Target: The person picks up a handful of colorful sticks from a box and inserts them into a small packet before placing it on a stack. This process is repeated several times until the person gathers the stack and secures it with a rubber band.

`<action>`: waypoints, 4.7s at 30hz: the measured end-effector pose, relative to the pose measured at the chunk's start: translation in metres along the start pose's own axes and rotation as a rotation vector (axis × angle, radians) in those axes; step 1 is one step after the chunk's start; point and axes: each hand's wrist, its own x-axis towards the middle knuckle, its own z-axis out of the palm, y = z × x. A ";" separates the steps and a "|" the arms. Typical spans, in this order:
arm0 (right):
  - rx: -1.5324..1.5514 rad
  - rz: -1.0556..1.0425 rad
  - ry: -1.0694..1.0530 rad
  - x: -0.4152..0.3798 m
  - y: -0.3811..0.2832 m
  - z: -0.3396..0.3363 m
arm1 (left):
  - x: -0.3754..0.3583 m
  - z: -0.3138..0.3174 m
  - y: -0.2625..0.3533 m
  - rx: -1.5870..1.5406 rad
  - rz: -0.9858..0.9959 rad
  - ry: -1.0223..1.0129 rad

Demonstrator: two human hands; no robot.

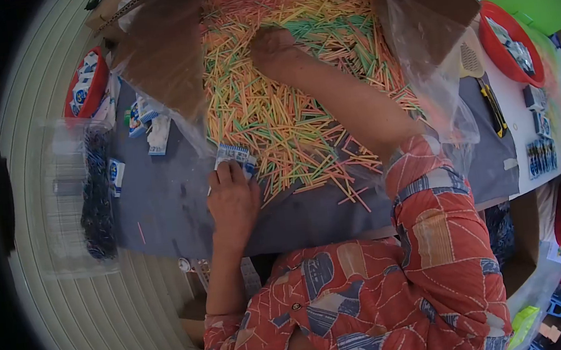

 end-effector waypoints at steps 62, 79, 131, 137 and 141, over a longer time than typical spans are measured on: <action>3.785 0.613 1.830 -0.210 0.076 -0.050 | -0.010 -0.004 0.008 -1.354 -0.268 0.324; 3.712 0.610 1.585 -0.230 0.038 -0.029 | 0.029 0.014 0.064 -1.532 -0.068 0.271; 2.621 1.106 0.295 -0.125 -0.039 0.039 | -0.019 -0.008 -0.033 -0.554 -0.132 0.178; 3.796 1.268 0.602 -0.141 -0.026 0.024 | -0.021 0.002 -0.036 -0.333 -0.051 0.289; 4.049 1.254 0.590 -0.125 -0.048 0.013 | -0.029 -0.009 -0.031 -0.382 -0.075 0.196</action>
